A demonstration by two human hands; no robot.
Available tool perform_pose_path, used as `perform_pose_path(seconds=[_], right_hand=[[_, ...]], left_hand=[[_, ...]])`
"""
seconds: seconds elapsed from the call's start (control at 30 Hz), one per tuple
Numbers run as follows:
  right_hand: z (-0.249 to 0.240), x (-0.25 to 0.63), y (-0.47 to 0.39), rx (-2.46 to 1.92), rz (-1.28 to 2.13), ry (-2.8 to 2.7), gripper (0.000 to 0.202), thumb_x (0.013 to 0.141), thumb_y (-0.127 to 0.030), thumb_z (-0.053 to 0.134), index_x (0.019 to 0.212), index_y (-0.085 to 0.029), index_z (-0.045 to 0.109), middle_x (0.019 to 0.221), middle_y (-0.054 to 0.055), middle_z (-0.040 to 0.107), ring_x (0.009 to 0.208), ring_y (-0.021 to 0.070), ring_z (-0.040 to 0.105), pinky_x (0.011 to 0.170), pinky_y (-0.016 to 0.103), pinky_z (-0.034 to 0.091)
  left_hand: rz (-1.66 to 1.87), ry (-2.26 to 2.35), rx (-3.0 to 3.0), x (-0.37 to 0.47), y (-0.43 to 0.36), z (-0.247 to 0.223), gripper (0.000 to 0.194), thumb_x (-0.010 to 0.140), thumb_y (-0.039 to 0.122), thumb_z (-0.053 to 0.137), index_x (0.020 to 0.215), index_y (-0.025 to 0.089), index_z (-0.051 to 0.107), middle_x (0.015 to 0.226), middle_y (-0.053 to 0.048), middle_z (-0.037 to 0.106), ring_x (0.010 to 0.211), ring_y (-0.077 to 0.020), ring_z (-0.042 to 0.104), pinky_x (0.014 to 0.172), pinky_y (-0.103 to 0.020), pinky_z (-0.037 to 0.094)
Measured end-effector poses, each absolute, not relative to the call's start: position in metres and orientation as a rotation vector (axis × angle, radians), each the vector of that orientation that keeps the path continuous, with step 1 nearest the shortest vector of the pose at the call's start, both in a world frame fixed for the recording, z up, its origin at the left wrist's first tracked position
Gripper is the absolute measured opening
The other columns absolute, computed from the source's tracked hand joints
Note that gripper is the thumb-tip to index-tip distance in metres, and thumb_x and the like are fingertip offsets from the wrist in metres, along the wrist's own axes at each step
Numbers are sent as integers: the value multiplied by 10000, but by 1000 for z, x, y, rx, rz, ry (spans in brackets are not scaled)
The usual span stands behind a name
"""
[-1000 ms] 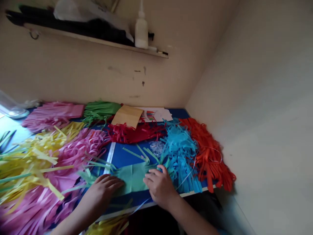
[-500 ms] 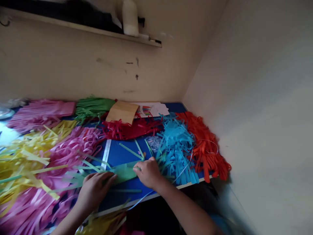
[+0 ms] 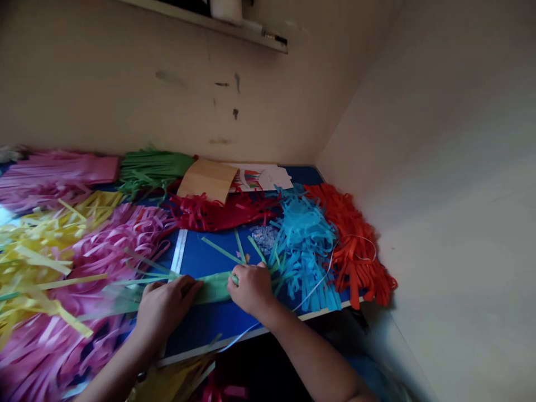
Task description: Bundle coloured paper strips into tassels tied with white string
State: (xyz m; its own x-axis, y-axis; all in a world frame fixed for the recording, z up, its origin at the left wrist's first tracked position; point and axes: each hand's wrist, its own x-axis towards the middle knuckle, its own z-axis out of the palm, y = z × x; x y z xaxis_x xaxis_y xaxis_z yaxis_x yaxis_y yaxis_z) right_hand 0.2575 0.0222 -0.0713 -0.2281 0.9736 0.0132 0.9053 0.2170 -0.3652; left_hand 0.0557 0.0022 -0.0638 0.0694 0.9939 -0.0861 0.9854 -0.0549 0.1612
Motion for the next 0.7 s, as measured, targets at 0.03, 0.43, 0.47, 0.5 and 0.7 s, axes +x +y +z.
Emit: perform_pose_path(seconds=[0.03,0.43,0.47,0.5,0.7], right_hand=[[-72,257,23,-1784,414,-2251,98,854,-282,625,800,-216,674,843,-5,759,798,179,682,763,302,339],[-51,252,18,-1389,0,-2566,133,920,-147,559,928,-224,667,973,43,705,1001,224,542,910,418,279],[-51,252,20,-1329,42,-2635,172,928,-126,538,869,-223,668,915,29,706,991,216,537,906,418,275],[-52,254,23,-1302,92,-2670,188,928,-126,538,842,-224,672,890,21,708,994,214,531,902,420,271],[-58,268,34,-1272,303,-2596,141,861,-183,620,874,-269,731,1024,-10,740,1024,212,522,896,429,253]], left_hand=[[61,2032,2162,57,2,-63,393,962,452,384,871,221,687,698,-42,743,697,-219,690,823,-358,365],[184,2039,2320,68,-4,-53,244,945,332,480,1001,232,696,927,-79,762,903,-270,693,909,-459,378],[239,1980,2403,68,-8,-52,228,934,276,493,1040,268,695,1050,-70,749,1009,-269,669,977,-478,347],[311,1884,2514,64,-10,-51,244,916,217,506,1034,303,701,1131,-47,730,1087,-260,638,1034,-483,310],[352,1618,2833,-25,-12,-39,248,771,168,599,798,362,751,1016,-6,737,1067,-308,600,1003,-537,356]])
